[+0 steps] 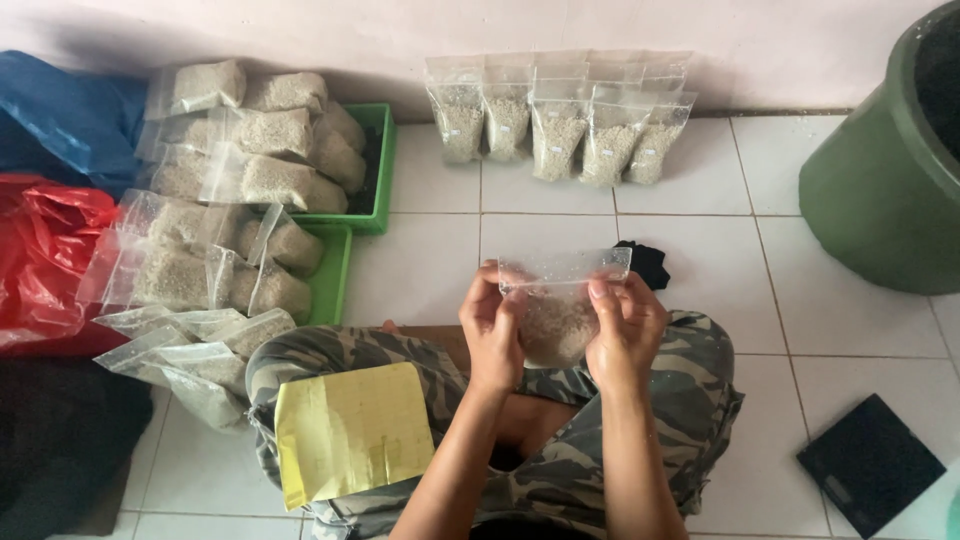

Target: Sealing, wiping, and organizing plastic bags filled with grain while referring to a checklist.

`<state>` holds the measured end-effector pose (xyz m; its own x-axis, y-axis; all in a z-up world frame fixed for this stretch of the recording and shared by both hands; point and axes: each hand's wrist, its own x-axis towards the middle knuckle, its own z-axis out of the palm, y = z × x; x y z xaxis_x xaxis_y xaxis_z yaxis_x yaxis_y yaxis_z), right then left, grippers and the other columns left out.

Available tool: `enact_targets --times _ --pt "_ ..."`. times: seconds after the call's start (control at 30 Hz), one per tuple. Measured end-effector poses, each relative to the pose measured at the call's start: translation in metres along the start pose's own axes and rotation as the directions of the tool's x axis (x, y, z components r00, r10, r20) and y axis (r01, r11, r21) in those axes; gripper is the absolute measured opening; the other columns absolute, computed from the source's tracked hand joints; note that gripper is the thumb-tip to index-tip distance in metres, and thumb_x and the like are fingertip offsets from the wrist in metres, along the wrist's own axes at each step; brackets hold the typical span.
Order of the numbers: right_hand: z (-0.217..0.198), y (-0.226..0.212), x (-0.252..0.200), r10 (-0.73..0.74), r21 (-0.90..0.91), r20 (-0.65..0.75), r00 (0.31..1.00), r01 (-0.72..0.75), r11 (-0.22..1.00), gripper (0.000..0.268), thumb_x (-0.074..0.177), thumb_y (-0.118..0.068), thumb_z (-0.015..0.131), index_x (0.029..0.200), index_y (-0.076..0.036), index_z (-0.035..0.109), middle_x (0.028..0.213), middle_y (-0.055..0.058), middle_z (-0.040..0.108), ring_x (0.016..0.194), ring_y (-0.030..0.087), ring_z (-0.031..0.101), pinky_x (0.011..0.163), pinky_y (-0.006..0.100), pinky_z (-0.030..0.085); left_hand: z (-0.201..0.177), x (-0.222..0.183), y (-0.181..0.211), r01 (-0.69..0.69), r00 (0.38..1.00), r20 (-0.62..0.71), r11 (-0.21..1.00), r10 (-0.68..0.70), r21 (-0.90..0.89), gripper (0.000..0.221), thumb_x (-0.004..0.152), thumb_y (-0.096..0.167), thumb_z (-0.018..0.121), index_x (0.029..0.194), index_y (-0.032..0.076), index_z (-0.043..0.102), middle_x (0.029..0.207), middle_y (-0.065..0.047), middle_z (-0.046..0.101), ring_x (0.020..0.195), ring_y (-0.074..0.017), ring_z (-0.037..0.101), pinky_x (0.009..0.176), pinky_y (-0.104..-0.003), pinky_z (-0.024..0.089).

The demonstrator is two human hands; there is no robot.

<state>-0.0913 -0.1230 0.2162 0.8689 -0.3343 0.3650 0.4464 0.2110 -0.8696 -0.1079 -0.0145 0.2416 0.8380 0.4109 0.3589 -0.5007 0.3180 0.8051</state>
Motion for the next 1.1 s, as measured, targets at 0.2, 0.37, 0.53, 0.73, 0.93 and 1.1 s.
enact_targets --times 0.2,0.37,0.53,0.73,0.93,1.1 --pt "-0.002 0.01 -0.004 -0.03 -0.025 0.058 0.998 0.031 0.999 0.014 0.088 -0.017 0.072 0.084 -0.006 0.066 0.071 0.006 0.063 0.073 0.01 0.06 0.078 0.029 0.051 -0.011 -0.009 -0.019 0.018 0.999 0.037 0.993 -0.022 0.114 0.007 0.091 0.005 0.063 0.087 -0.001 0.063 0.078 -0.009 0.059 0.083 -0.0135 0.052 0.077 -0.031 0.045" --pt "-0.003 0.005 -0.004 -0.064 -0.103 0.122 0.991 0.076 0.992 0.011 0.086 -0.011 0.073 0.085 -0.002 0.067 0.073 0.009 0.066 0.076 0.013 0.063 0.077 0.033 0.053 -0.018 -0.009 -0.006 0.023 0.995 0.088 0.983 -0.039 0.183 0.01 0.095 0.007 0.06 0.091 -0.002 0.063 0.08 -0.011 0.062 0.084 -0.0141 0.053 0.077 -0.033 0.047" --pt "-0.003 0.009 -0.006 -0.063 -0.088 0.118 0.991 0.074 0.993 0.009 0.085 -0.009 0.074 0.084 -0.002 0.067 0.073 0.006 0.065 0.076 0.011 0.061 0.076 0.031 0.053 -0.018 -0.004 0.0 -0.032 0.984 0.18 0.976 -0.007 0.213 0.011 0.097 0.008 0.058 0.094 -0.002 0.062 0.081 -0.013 0.06 0.082 -0.017 0.054 0.077 -0.034 0.048" --pt "0.006 0.002 -0.01 0.008 0.011 0.066 0.998 -0.008 1.0 0.014 0.085 -0.016 0.075 0.083 -0.005 0.066 0.073 0.001 0.064 0.074 0.005 0.056 0.075 0.028 0.053 -0.013 0.0 0.005 -0.039 0.981 0.193 0.987 0.008 0.157 0.011 0.091 0.007 0.068 0.091 -0.002 0.063 0.083 -0.014 0.061 0.082 -0.0173 0.057 0.074 -0.034 0.047" --pt "0.0 0.005 -0.01 0.047 -0.006 0.121 0.992 -0.047 0.999 0.015 0.085 -0.016 0.075 0.088 -0.003 0.067 0.077 0.006 0.066 0.078 0.008 0.06 0.076 0.031 0.053 -0.016 -0.003 0.005 0.003 0.979 0.201 0.988 -0.034 0.156 0.012 0.091 0.008 0.069 0.09 -0.002 0.064 0.082 -0.013 0.063 0.079 -0.0144 0.055 0.07 -0.033 0.046" --pt "-0.014 0.022 -0.013 0.048 -0.029 0.164 0.985 -0.043 0.999 0.02 0.08 -0.017 0.08 0.088 -0.003 0.068 0.076 0.009 0.067 0.076 0.012 0.063 0.076 0.033 0.053 -0.017 -0.002 0.011 0.001 0.97 0.241 0.989 -0.036 0.145 0.013 0.091 0.01 0.069 0.089 -0.002 0.064 0.085 -0.015 0.064 0.078 -0.017 0.055 0.07 -0.034 0.046"
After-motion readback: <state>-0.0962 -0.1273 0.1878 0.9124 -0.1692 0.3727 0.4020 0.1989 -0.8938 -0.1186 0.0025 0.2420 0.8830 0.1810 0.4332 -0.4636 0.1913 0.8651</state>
